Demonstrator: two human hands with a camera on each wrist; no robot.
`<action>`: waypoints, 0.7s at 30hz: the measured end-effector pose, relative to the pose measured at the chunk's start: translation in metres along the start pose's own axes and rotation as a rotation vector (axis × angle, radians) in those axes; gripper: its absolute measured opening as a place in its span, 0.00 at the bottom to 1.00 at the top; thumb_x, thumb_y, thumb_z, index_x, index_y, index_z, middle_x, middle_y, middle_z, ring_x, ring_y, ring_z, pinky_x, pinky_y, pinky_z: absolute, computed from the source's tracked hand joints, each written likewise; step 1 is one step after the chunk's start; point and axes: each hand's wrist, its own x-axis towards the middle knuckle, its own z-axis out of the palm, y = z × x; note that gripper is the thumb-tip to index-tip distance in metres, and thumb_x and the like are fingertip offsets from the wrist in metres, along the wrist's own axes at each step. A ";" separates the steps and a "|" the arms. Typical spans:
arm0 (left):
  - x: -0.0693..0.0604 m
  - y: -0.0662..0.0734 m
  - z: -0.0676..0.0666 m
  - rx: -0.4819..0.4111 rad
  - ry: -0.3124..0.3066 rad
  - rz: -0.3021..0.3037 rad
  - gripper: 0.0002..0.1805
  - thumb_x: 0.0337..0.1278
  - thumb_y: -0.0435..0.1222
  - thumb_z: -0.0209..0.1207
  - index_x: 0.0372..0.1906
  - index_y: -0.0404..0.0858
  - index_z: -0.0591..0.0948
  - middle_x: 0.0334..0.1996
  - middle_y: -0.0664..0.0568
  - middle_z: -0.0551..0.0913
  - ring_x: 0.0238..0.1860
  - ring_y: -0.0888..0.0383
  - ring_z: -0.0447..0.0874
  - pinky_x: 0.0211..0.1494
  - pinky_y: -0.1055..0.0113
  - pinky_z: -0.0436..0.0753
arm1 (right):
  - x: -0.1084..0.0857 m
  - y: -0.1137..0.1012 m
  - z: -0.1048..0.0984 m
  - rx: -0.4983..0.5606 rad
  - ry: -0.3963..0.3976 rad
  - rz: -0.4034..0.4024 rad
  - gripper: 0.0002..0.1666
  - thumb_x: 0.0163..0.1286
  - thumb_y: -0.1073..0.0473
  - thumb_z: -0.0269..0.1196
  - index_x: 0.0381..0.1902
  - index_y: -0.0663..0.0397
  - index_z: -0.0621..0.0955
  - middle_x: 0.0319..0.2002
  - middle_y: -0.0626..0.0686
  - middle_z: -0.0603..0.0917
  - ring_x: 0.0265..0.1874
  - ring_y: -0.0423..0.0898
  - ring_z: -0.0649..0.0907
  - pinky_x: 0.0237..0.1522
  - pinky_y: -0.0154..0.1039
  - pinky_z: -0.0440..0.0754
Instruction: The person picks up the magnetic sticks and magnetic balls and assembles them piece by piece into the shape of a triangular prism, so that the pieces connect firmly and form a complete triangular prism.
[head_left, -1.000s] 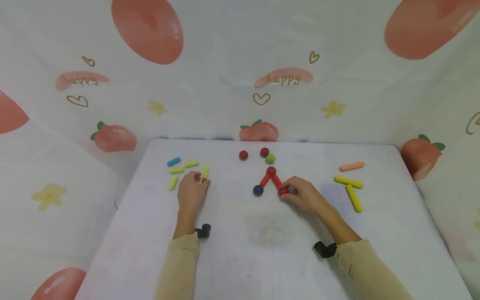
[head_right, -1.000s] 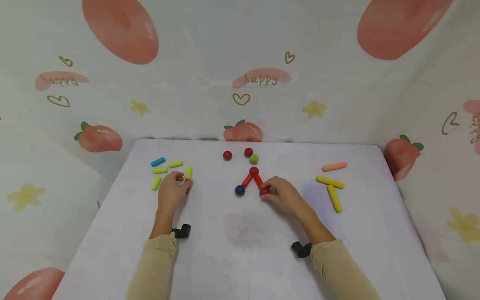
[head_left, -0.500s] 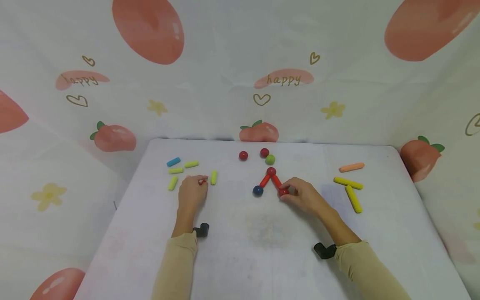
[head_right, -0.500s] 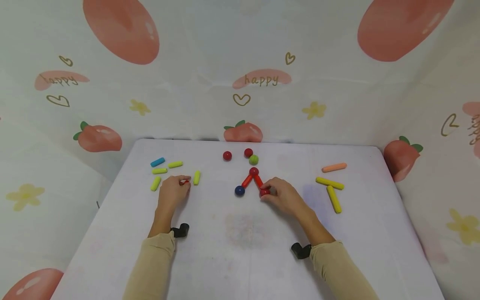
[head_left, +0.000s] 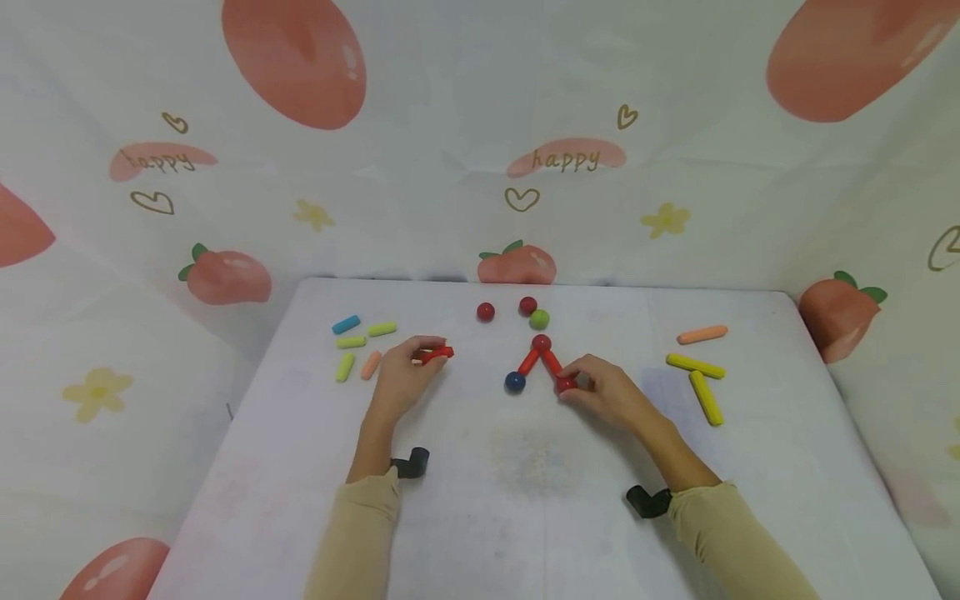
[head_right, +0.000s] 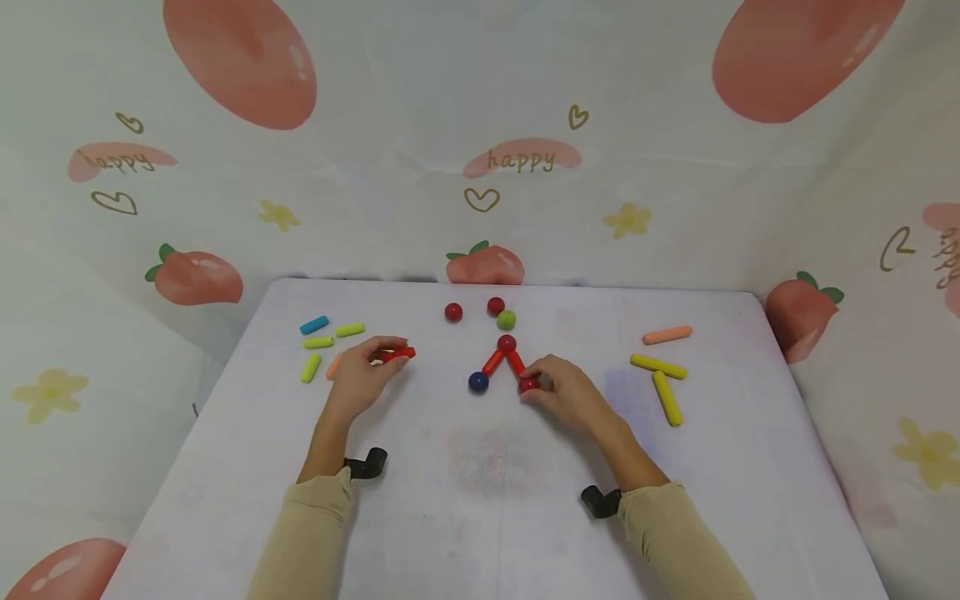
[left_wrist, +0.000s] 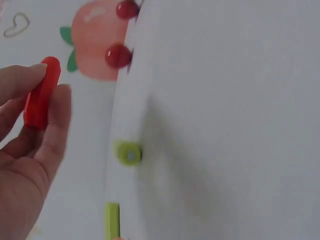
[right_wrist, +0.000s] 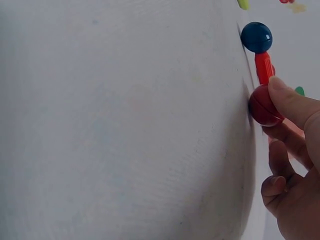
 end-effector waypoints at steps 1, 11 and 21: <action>-0.001 0.002 0.005 -0.017 -0.009 0.018 0.16 0.65 0.41 0.67 0.56 0.53 0.84 0.53 0.56 0.86 0.53 0.54 0.81 0.55 0.61 0.83 | 0.000 0.000 0.000 0.001 0.001 -0.001 0.20 0.63 0.55 0.74 0.53 0.41 0.84 0.45 0.45 0.85 0.39 0.43 0.76 0.39 0.33 0.77; -0.003 0.026 0.062 -0.170 -0.061 0.053 0.17 0.56 0.38 0.73 0.49 0.54 0.85 0.47 0.60 0.87 0.51 0.58 0.83 0.55 0.62 0.86 | 0.000 0.002 0.003 0.013 0.006 0.002 0.20 0.63 0.55 0.74 0.54 0.40 0.84 0.46 0.45 0.84 0.39 0.43 0.76 0.39 0.32 0.78; -0.012 0.044 0.098 -0.039 -0.140 0.181 0.16 0.56 0.35 0.73 0.49 0.49 0.85 0.43 0.58 0.87 0.40 0.58 0.82 0.47 0.68 0.86 | 0.000 0.004 0.003 0.008 0.036 -0.046 0.20 0.62 0.55 0.75 0.52 0.42 0.84 0.45 0.45 0.85 0.37 0.43 0.77 0.38 0.32 0.79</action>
